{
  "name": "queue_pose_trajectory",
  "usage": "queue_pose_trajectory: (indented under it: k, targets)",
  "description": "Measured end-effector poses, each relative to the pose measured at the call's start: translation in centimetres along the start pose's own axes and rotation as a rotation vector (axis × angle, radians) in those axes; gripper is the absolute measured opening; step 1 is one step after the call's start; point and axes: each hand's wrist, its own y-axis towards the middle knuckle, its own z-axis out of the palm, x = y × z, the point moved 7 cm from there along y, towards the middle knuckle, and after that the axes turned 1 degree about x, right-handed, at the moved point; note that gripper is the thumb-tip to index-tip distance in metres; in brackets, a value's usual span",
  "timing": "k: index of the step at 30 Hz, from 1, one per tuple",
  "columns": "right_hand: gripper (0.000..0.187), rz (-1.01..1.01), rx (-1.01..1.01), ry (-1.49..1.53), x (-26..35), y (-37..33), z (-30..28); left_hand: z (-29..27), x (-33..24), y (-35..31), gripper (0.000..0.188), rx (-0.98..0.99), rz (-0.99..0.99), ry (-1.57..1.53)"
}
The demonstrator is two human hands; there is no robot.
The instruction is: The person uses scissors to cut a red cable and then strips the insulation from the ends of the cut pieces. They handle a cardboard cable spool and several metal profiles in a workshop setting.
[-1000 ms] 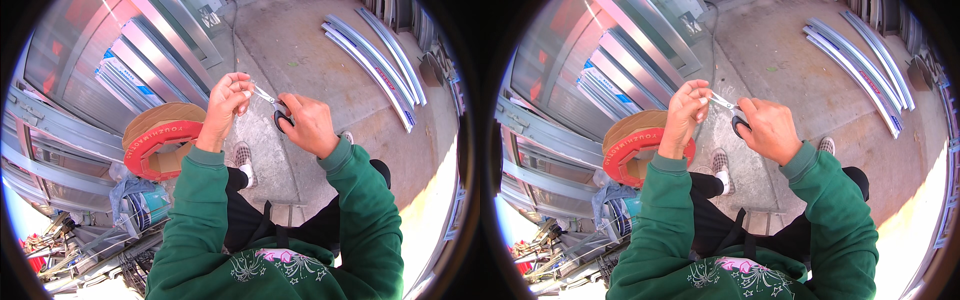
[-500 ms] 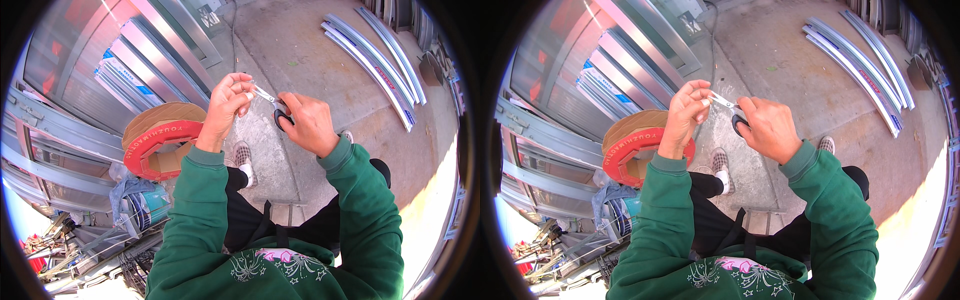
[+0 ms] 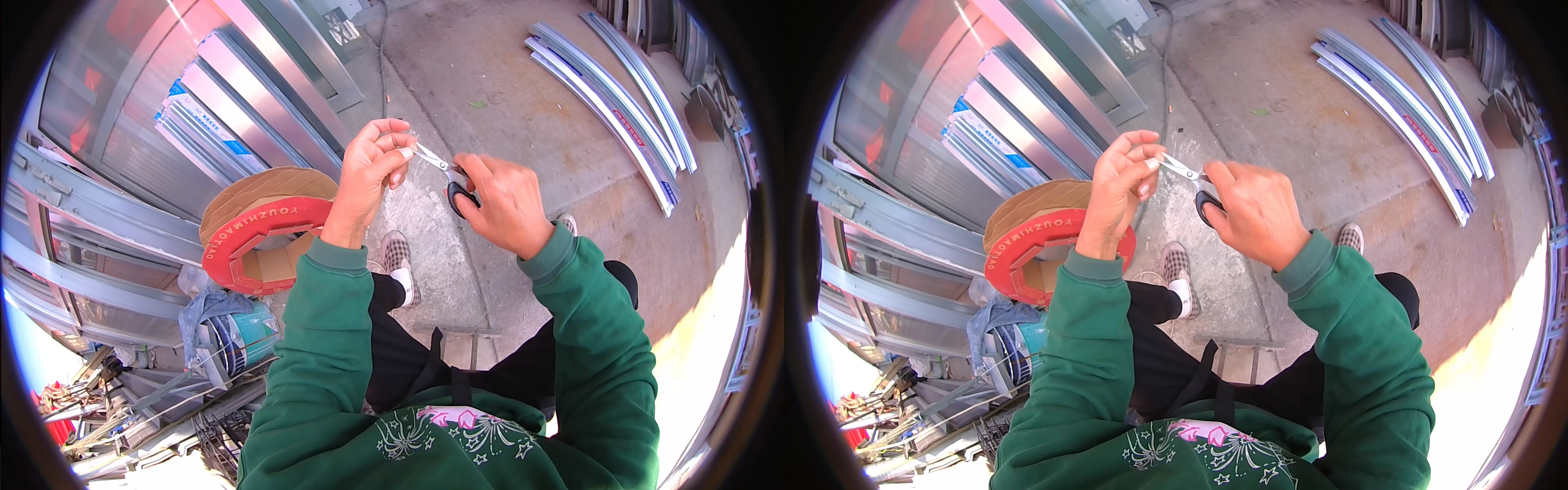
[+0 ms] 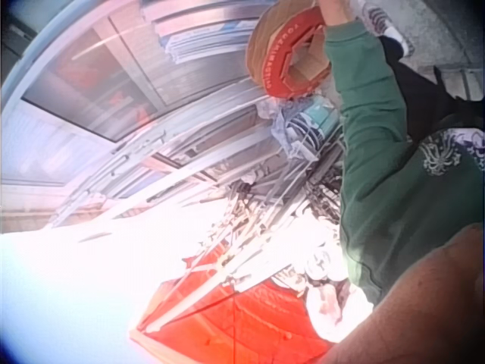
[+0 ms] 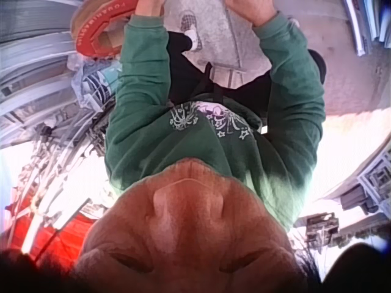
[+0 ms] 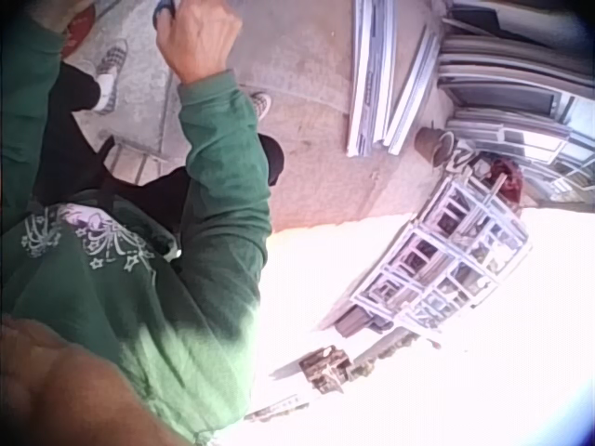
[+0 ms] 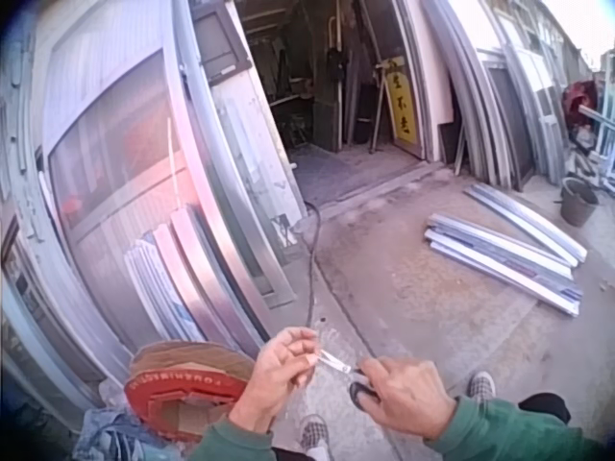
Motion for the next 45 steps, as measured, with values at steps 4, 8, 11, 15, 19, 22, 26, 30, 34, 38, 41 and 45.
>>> queue_pose_trajectory:
  k: [4,8,11,15,19,22,26,30,34,38,41,45]
  targets:
    - [0.034,-0.002,0.006,0.010,0.1,0.0,0.1,0.0,0.0,0.0,0.040,0.023,0.007,-0.002]
    - [0.035,-0.012,-0.009,-0.008,0.1,0.0,0.0,0.3,-0.1,-0.2,0.041,0.035,-0.003,0.013]
    - [0.033,-0.003,0.010,0.021,-0.1,0.0,0.1,0.5,-0.2,-0.2,0.043,0.048,-0.016,0.033]
    - [0.031,0.047,-0.011,0.005,-0.6,0.0,0.0,1.4,0.1,-0.5,0.044,0.123,-0.064,0.060]
    - [0.029,0.070,-0.030,0.008,-0.8,0.1,-0.2,1.4,-0.1,-0.5,0.045,0.115,-0.036,0.059]
    - [0.028,0.090,-0.029,0.028,-0.8,0.1,-0.2,1.2,-0.4,-0.4,0.047,0.090,0.006,0.061]
    - [0.027,0.128,-0.022,0.046,-0.8,0.1,-0.2,1.2,-0.5,-0.4,0.046,0.085,0.020,0.056]
    - [0.027,0.130,-0.024,0.058,-0.6,0.1,-0.2,1.0,-0.3,-0.3,0.046,0.065,0.012,0.025]
    - [0.028,0.132,-0.027,0.063,-0.6,0.2,-0.3,0.9,-0.2,-0.2,0.045,0.076,0.015,0.011]
    - [0.028,0.139,-0.022,0.075,-0.6,0.1,-0.3,0.8,0.0,-0.2,0.044,0.080,0.029,0.019]
    - [0.026,0.114,-0.041,0.069,-0.6,0.0,-0.4,0.5,-0.1,-0.1,0.042,0.045,0.075,0.093]
    - [0.025,0.109,-0.066,0.053,-0.7,0.0,-0.4,0.4,-0.2,0.0,0.038,-0.005,0.144,0.203]
